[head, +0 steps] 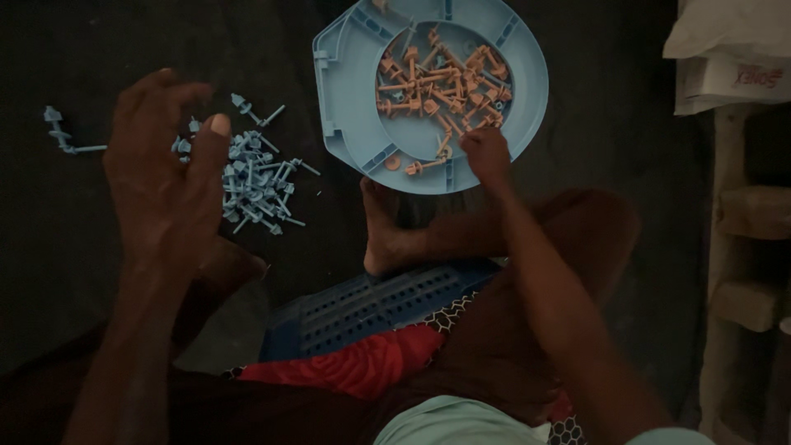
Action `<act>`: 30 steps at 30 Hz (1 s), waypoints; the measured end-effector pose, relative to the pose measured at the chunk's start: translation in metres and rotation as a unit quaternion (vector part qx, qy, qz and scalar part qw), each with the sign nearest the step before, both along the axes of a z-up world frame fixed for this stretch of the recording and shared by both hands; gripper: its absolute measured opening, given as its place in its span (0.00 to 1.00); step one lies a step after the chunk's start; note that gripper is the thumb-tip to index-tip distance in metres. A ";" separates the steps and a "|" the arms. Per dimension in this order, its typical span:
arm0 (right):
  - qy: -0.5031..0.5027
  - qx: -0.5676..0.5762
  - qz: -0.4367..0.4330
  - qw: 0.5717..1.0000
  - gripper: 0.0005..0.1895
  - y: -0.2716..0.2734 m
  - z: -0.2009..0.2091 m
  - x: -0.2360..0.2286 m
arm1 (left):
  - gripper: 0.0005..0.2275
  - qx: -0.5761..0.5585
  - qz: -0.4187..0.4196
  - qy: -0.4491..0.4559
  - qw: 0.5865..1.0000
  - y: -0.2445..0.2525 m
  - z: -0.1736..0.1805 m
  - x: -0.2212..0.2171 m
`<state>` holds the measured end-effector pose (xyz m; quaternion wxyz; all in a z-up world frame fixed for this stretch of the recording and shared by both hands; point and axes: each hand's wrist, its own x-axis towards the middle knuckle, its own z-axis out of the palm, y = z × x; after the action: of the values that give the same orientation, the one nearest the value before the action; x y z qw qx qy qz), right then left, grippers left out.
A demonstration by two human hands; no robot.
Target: The person sits on the floor and assembles small plastic components by hand. They pick up a grey piece and an orange piece, fit them together, and place the finished assembly into a blue plastic container. The process is repeated continuously.
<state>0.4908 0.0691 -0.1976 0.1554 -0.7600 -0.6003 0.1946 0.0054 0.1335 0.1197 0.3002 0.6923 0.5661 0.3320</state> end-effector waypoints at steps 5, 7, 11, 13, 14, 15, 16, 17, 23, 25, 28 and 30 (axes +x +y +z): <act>-0.113 -0.004 0.107 0.988 0.10 0.005 -0.018 -0.035 | 0.14 0.039 -0.024 0.088 0.995 -0.001 -0.011 -0.007; 0.052 0.117 0.104 0.986 0.11 0.005 -0.022 -0.039 | 0.13 0.054 -0.031 0.108 0.992 -0.002 -0.013 -0.010; 0.100 0.120 -0.069 0.985 0.12 0.015 -0.015 -0.015 | 0.13 0.035 -0.026 0.113 0.993 0.004 -0.013 -0.006; 0.143 0.135 -0.208 0.958 0.08 0.019 -0.004 0.004 | 0.14 -0.016 -0.003 0.106 0.994 0.006 -0.010 -0.001; 0.190 0.133 -0.279 0.932 0.06 0.021 0.002 0.010 | 0.14 -0.057 0.017 0.095 0.994 0.006 -0.010 0.002; 0.213 0.103 -0.328 0.915 0.05 0.020 0.006 0.012 | 0.15 -0.099 0.036 0.084 0.991 0.006 -0.009 0.004; 0.237 0.072 -0.375 0.893 0.05 0.018 0.012 0.013 | 0.15 -0.073 0.024 0.071 0.995 0.006 -0.008 0.006; 0.260 0.042 -0.420 0.868 0.06 0.018 0.017 0.010 | 0.14 -0.045 0.011 0.059 0.997 0.006 -0.007 0.006; 0.231 0.038 -0.172 0.957 0.09 0.029 0.036 -0.034 | 0.14 0.034 -0.034 0.080 0.996 0.007 -0.005 0.006; 0.164 0.072 -0.088 0.980 0.08 0.035 0.034 -0.041 | 0.15 -0.002 -0.014 0.060 0.998 0.007 -0.004 0.005; 0.087 0.134 -0.054 0.986 0.08 0.040 0.026 -0.041 | 0.17 -0.042 0.013 0.016 0.999 0.004 -0.001 0.004; 0.063 0.167 -0.108 0.978 0.07 0.039 0.023 -0.029 | 0.16 0.008 -0.011 -0.001 1.000 0.006 0.002 0.004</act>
<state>0.4621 0.1077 -0.1744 0.3376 -0.7701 -0.5277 0.1209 0.0097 0.1391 0.1216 0.2987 0.7004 0.5554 0.3343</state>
